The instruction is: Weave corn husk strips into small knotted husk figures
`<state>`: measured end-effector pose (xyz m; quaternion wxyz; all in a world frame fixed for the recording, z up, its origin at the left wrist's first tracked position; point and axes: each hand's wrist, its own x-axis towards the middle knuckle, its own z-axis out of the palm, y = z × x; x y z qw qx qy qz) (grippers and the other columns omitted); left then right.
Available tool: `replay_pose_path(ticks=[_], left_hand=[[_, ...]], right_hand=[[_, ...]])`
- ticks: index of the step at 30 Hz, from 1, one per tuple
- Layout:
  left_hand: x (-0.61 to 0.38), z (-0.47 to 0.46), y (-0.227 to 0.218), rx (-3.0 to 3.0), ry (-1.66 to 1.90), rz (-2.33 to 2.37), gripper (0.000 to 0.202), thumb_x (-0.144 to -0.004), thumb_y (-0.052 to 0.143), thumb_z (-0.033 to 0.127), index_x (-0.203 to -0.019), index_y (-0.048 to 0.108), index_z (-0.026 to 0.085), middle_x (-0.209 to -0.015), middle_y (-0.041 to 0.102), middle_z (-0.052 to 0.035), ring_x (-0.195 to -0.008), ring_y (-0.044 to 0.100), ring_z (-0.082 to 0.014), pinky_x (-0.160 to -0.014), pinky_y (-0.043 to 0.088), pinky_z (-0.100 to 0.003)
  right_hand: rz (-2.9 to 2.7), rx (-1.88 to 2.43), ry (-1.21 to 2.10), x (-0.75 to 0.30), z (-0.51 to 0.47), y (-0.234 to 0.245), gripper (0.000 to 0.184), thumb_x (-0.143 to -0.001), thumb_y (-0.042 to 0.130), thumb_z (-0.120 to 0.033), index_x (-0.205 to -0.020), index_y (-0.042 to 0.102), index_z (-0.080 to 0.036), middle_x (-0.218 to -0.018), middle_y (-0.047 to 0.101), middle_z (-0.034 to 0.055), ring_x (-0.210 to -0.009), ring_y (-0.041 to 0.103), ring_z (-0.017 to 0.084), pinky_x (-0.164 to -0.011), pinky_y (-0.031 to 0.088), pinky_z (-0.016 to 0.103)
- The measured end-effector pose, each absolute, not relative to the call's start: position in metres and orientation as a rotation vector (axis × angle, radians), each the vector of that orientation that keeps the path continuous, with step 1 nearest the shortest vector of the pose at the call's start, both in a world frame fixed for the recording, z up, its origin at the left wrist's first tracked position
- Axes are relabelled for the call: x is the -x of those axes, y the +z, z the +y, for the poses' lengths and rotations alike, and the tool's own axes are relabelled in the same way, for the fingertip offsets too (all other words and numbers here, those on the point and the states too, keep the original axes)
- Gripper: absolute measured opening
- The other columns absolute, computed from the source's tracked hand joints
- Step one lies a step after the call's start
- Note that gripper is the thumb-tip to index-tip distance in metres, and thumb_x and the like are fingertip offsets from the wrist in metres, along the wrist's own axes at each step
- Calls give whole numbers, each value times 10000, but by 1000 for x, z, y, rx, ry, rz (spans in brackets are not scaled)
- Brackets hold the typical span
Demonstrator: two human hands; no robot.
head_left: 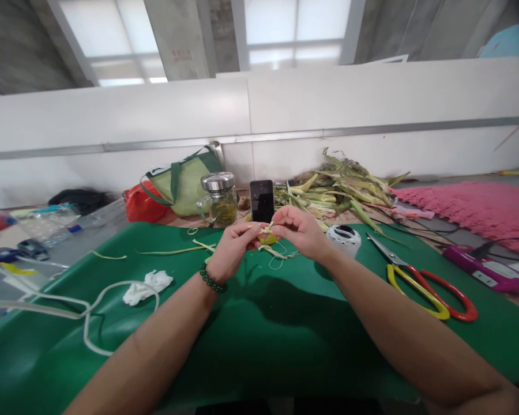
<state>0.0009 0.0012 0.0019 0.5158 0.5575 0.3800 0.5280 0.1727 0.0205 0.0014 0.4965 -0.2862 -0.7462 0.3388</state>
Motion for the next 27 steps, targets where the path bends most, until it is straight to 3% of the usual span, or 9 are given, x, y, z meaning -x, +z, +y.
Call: replay_pose_path(ticks=[5, 13, 20, 27], left_hand=[[2, 3, 3, -1272, 1008, 891, 335, -627, 776, 364, -875, 723, 145, -679, 702, -40, -586, 634, -129, -607, 498, -244], [3, 0, 3, -1472, 991, 961, 416, -661, 701, 524, -806, 715, 134, -708, 726, -54, -639, 676, -180, -610, 490, -265], [3, -2, 5, -1456, 899, 893, 402, -668, 699, 518, -782, 593, 146, -727, 723, -68, -673, 681, -179, -569, 450, -223], [-1, 1, 4, -1407, 1067, 966, 341, -667, 690, 450, -733, 547, 148, -624, 598, 18, -604, 583, -104, -589, 463, -210]], right_hand=[[-1911, 682, 704, -171, 19, -1, 132, -773, 571, -268, -858, 505, -191, -737, 601, 8, -664, 578, 132, -618, 440, 255], [-1991, 700, 537, -176, 14, 5, 120, -795, 563, -271, -822, 478, -190, -688, 581, -11, -612, 536, 111, -582, 398, 233], [-2042, 689, 513, -182, 22, 3, 131, -784, 589, -266, -755, 485, -192, -610, 519, -38, -533, 473, 95, -524, 379, 222], [-2159, 500, -233, -173, 17, -3, 55, -792, 555, -167, -757, 596, -176, -877, 576, 77, -855, 528, 188, -767, 431, 326]])
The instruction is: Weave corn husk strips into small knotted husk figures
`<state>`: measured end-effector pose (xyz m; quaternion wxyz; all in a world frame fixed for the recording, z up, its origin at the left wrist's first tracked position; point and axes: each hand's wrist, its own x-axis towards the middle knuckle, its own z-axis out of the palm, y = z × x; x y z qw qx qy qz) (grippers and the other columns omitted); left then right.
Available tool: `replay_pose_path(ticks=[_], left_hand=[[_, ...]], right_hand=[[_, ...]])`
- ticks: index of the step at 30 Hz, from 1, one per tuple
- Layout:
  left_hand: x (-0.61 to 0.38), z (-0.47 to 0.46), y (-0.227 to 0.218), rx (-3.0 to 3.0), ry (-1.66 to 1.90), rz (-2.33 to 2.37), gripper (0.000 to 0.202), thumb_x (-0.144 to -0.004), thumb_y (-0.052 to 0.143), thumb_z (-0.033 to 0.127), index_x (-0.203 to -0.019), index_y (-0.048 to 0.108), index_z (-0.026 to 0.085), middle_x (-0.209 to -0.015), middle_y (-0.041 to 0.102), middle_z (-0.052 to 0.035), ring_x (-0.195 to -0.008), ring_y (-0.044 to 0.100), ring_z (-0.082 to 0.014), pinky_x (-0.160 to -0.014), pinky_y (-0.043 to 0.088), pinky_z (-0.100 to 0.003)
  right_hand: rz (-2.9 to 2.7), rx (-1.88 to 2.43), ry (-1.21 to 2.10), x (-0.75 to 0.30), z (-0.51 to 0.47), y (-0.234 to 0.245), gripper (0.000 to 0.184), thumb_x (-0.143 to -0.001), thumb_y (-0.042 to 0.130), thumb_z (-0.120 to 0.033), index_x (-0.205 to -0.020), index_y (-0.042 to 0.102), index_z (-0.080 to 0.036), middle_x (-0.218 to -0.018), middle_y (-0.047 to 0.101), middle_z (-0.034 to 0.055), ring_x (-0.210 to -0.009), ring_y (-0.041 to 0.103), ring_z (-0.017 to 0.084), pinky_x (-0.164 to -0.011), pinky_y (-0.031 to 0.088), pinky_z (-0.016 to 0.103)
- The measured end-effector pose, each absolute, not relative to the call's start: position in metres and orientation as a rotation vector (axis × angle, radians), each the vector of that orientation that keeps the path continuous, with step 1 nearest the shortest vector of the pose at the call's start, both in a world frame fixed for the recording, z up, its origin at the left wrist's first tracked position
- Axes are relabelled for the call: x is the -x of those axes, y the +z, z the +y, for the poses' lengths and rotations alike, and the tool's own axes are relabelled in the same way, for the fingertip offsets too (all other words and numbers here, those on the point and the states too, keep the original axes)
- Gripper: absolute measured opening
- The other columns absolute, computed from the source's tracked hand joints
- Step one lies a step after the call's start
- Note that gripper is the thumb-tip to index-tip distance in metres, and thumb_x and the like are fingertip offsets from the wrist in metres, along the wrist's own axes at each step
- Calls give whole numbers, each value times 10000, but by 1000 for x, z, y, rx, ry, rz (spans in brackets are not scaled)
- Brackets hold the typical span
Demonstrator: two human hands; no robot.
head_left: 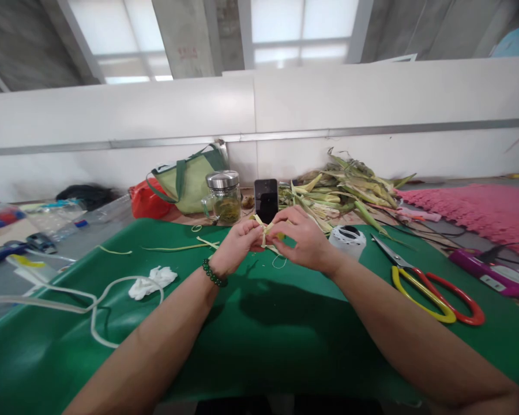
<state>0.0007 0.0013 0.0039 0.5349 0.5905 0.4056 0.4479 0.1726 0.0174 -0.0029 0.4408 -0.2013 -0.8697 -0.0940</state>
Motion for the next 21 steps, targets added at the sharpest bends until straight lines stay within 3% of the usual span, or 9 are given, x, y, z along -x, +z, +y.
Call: replay_pose_path(ticks=[5, 11, 15, 21], left_hand=[[-4, -2, 4, -1449, 1089, 932, 291, -687, 670, 401, -675, 543, 140, -594, 511, 39, -576, 500, -78, -603, 472, -208], [-3, 0, 3, -1471, 1061, 985, 298, -692, 661, 426, -736, 587, 141, -645, 582, 15, -598, 551, -97, -624, 498, -227], [2, 4, 2, -1626, 1080, 1025, 279, -720, 620, 420, -667, 578, 149, -601, 572, 19, -597, 563, -117, -606, 509, -235], [3, 2, 6, -1916, 1008, 1027, 267, -813, 502, 349, -655, 593, 154, -649, 669, -23, -650, 626, -151, -629, 510, -236]], right_hand=[[-2164, 530, -503, -166, 16, -8, 128, -844, 540, -235, -744, 599, -184, -790, 578, 60, -735, 468, 176, -698, 409, 325], [-2148, 496, -537, -164, 14, -11, 243, -910, 429, -163, -738, 600, -178, -789, 596, 68, -716, 447, 169, -677, 392, 317], [-2139, 417, -381, -164, 15, -12, 229, -916, 429, -161, -759, 595, -167, -780, 595, 75, -712, 463, 165, -678, 419, 309], [-1964, 603, 212, -165, 20, -14, 186, -868, 532, -253, -697, 551, -182, -713, 557, 21, -693, 520, 136, -636, 431, 270]])
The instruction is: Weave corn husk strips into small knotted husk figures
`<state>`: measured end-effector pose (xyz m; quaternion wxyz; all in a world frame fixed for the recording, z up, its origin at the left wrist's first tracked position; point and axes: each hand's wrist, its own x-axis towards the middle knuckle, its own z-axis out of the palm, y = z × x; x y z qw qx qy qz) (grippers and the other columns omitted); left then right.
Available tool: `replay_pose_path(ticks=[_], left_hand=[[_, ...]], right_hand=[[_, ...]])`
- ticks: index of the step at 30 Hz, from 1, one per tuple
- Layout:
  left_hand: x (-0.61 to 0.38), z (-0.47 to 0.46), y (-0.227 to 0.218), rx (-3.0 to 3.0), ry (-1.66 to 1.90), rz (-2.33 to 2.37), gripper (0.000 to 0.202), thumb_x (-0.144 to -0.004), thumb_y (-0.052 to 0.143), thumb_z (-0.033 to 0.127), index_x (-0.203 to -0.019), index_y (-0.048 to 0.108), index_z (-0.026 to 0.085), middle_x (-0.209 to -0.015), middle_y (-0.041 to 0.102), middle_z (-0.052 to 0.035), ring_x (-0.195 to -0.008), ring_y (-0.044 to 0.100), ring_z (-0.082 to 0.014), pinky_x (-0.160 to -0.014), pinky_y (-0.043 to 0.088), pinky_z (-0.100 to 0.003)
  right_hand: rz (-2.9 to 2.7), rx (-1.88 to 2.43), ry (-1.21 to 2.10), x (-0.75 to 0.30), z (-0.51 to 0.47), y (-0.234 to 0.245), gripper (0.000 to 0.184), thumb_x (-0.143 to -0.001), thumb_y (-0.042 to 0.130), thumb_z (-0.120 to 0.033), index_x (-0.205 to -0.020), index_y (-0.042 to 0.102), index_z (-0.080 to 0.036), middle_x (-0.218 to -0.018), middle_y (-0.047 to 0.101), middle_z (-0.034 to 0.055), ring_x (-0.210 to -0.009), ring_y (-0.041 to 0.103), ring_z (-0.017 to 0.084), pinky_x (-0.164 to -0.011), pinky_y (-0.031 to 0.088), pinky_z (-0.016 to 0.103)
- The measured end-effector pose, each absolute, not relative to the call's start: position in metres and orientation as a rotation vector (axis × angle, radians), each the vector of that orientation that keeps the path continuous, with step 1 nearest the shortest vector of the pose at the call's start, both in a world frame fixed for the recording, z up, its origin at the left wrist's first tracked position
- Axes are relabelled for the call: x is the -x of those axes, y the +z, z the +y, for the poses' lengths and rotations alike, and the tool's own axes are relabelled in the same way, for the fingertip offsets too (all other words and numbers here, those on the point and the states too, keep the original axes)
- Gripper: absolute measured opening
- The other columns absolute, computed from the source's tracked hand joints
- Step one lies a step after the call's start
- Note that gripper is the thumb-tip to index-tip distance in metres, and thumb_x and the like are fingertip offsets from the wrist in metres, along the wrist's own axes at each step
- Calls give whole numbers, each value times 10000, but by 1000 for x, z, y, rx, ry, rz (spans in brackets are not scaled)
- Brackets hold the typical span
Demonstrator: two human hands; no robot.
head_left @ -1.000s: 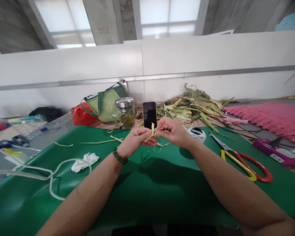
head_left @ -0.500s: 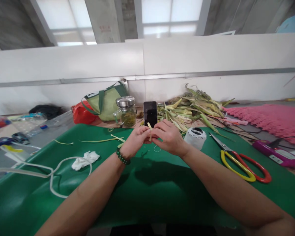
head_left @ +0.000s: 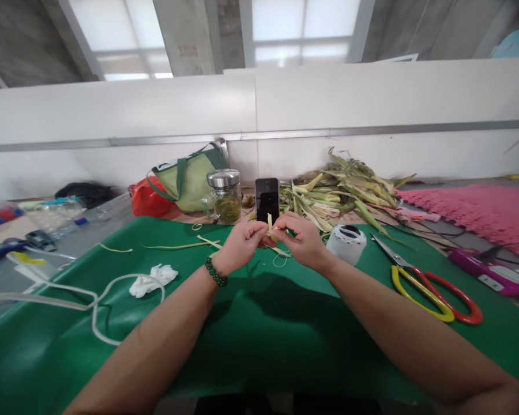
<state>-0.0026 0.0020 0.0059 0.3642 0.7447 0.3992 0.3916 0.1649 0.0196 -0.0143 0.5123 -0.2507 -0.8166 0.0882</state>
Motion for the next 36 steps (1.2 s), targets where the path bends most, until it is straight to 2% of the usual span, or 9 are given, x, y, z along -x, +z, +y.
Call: replay_pose_path(ticks=[4, 7, 12, 16, 20, 25, 29, 34, 36], left_hand=[[3, -2, 8, -1946, 974, 953, 268, -828, 493, 356, -753, 639, 144, -733, 708, -53, -730, 659, -178, -685, 514, -258], [4, -3, 8, -1962, 967, 920, 242, -774, 582, 355, -824, 669, 135, -797, 712, -61, -774, 662, -193, -690, 500, -251], [4, 0, 7, -2066, 1035, 1082, 227, -758, 604, 363, -768, 719, 168, -585, 627, -6, -580, 569, -144, -571, 429, -222], [1, -2, 7, -2187, 1206, 1044, 263, -766, 599, 369, -603, 695, 185, -613, 601, -28, -690, 531, -168, -637, 418, -242], [-1, -4, 7, -1987, 1151, 1010, 272, -753, 609, 403, -666, 706, 164, -551, 556, 1, -556, 455, -118, -543, 372, -221], [1, -5, 7, -1804, 1214, 1036, 305, -712, 639, 444, -656, 695, 150, -502, 508, 18, -472, 376, -86, -458, 301, -211], [2, -7, 8, -1822, 1266, 1011, 315, -710, 638, 428, -570, 652, 146, -507, 518, 8, -493, 383, -89, -478, 316, -212], [-1, -7, 7, -1781, 1301, 1040, 310, -702, 635, 398, -524, 614, 144, -478, 473, 17, -497, 376, -92, -495, 318, -221], [-2, -6, 6, -1731, 1266, 995, 278, -697, 640, 392, -568, 635, 145, -518, 521, 9, -519, 413, -97, -518, 349, -220]], right_hand=[[-1903, 738, 466, -168, 22, -11, 173, -799, 584, -289, -673, 561, -173, -640, 534, -6, -585, 473, 109, -551, 382, 242], [-1907, 768, 553, -171, 23, -7, 182, -782, 590, -315, -679, 582, -165, -641, 550, -3, -576, 470, 103, -545, 368, 234], [-1979, 745, 482, -171, 22, -6, 211, -825, 530, -312, -692, 580, -157, -647, 536, 0, -588, 454, 99, -551, 346, 226], [-1988, 706, 435, -170, 20, -4, 221, -857, 499, -304, -697, 559, -163, -643, 522, -5, -584, 442, 97, -545, 340, 220], [-1961, 628, 401, -169, 17, -3, 190, -859, 505, -278, -724, 579, -166, -693, 582, 12, -643, 503, 111, -598, 386, 227], [-1796, 678, 709, -167, 18, -5, 177, -808, 577, -327, -747, 595, -161, -672, 609, 10, -603, 550, 109, -584, 444, 236], [-1713, 648, 1011, -164, 18, -8, 211, -744, 643, -362, -782, 589, -161, -690, 636, 14, -629, 605, 123, -639, 505, 275], [-1681, 662, 1021, -163, 17, -6, 238, -713, 671, -366, -790, 566, -167, -683, 618, 2, -613, 588, 115, -630, 504, 275], [-1669, 694, 992, -163, 18, -5, 247, -715, 661, -373, -812, 572, -164, -690, 611, 2, -602, 566, 107, -606, 486, 261]])
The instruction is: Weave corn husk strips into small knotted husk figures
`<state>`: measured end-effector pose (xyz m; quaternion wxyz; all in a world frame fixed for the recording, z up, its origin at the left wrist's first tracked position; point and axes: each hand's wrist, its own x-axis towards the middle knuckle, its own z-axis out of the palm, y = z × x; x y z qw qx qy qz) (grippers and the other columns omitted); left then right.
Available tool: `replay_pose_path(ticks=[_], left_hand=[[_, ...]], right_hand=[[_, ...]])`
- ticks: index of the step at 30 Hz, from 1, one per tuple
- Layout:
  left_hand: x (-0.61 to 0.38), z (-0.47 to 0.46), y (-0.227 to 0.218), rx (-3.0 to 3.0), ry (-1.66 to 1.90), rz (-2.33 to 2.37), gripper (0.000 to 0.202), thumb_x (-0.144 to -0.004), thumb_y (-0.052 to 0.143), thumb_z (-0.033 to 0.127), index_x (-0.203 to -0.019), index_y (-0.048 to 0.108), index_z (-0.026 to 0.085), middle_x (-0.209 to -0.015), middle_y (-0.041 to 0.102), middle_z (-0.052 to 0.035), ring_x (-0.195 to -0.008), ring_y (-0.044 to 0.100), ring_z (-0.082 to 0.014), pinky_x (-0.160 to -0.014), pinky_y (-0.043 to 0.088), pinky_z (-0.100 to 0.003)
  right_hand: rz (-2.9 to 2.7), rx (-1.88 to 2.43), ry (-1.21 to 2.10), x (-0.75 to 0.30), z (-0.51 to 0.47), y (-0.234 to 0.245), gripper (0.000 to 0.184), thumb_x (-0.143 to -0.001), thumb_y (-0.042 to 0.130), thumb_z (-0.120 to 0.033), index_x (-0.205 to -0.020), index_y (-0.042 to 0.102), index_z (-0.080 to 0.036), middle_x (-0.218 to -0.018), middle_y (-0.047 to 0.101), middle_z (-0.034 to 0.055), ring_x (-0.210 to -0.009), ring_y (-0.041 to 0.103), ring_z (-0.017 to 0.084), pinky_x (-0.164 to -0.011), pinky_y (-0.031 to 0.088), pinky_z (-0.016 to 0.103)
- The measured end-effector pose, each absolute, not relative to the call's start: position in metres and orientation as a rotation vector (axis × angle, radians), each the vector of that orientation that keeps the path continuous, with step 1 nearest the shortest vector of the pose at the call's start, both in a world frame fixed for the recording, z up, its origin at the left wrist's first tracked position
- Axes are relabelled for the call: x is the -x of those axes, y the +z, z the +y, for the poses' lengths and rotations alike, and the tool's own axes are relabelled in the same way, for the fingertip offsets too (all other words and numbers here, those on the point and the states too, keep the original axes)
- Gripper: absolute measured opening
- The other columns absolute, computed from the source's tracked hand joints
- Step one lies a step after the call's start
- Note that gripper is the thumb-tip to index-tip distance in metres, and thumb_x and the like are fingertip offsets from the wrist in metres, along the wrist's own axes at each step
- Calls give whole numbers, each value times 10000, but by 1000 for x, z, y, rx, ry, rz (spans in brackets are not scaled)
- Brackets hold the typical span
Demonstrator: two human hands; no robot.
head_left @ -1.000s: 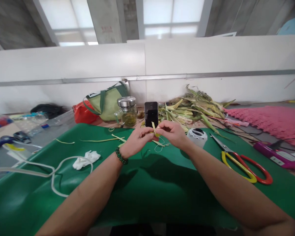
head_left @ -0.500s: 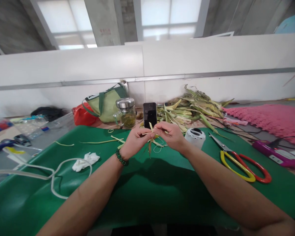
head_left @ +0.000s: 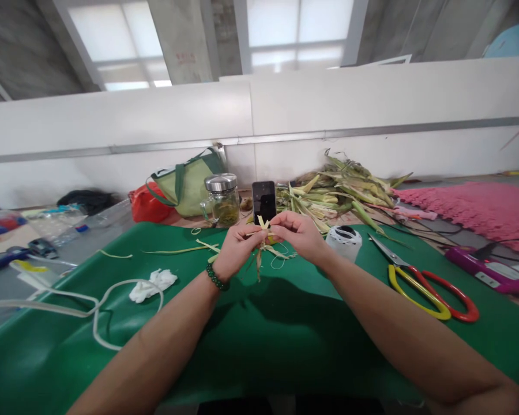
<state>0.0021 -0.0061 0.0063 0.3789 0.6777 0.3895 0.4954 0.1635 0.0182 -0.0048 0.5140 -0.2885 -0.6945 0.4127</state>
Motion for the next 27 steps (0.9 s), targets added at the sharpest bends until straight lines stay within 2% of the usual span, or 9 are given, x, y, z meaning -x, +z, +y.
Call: replay_pose_path(ticks=[3, 5, 8, 12, 15, 19, 22, 27], left_hand=[[-4, -5, 6, -1700, 1217, 932, 249, -702, 633, 384, -634, 659, 146, -626, 600, -13, -593, 500, -118, -587, 415, -229], [-5, -6, 6, -1707, 1192, 929, 245, -714, 613, 375, -623, 639, 148, -613, 583, -6, -581, 508, -115, -579, 422, -227], [-7, -7, 6, -1762, 1113, 969, 229, -720, 581, 333, -579, 590, 154, -536, 515, 20, -510, 465, -94, -514, 384, -208], [-10, -8, 5, -1774, 1024, 994, 187, -718, 560, 319, -645, 613, 155, -515, 499, 31, -488, 471, -97, -497, 377, -210], [-15, -12, 4, -1745, 1121, 1014, 206, -723, 557, 329, -619, 604, 157, -518, 518, 25, -475, 477, -97, -492, 382, -215], [-23, -18, -1, -1655, 1340, 1056, 233, -726, 574, 337, -574, 590, 161, -526, 546, 14, -480, 483, -98, -501, 396, -223], [-25, -15, -7, -1487, 1303, 980, 241, -721, 595, 379, -631, 604, 155, -548, 563, 17, -456, 484, -91, -483, 405, -223], [-20, -6, -11, -1211, 1130, 771, 402, -700, 600, 540, -714, 620, 139, -598, 621, -23, -487, 556, -118, -500, 465, -245]], right_hand=[[-1723, 740, 917, -166, 19, -2, 282, -739, 637, -389, -900, 600, -161, -637, 567, -20, -558, 506, 96, -542, 433, 234], [-1781, 754, 872, -169, 19, -1, 298, -740, 642, -396, -922, 616, -161, -603, 532, -33, -539, 471, 92, -515, 393, 225], [-1878, 743, 867, -173, 17, 3, 249, -747, 642, -395, -823, 621, -158, -610, 541, -23, -534, 454, 89, -504, 364, 223], [-1973, 704, 745, -175, 14, 8, 248, -776, 603, -381, -667, 576, -160, -574, 531, -17, -508, 418, 82, -489, 326, 225], [-1890, 742, 590, -172, 12, 8, 303, -771, 605, -403, -597, 538, -165, -542, 481, -25, -507, 385, 82, -491, 301, 231], [-1682, 798, 755, -167, 11, 3, 425, -739, 607, -532, -550, 465, -179, -489, 389, -49, -471, 330, 77, -453, 254, 230], [-1664, 820, 848, -166, 13, 0, 441, -723, 610, -554, -545, 454, -181, -477, 383, -52, -461, 328, 76, -446, 249, 229], [-1761, 862, 615, -168, 17, 0, 364, -751, 594, -446, -540, 468, -177, -500, 408, -40, -491, 343, 82, -477, 269, 236]])
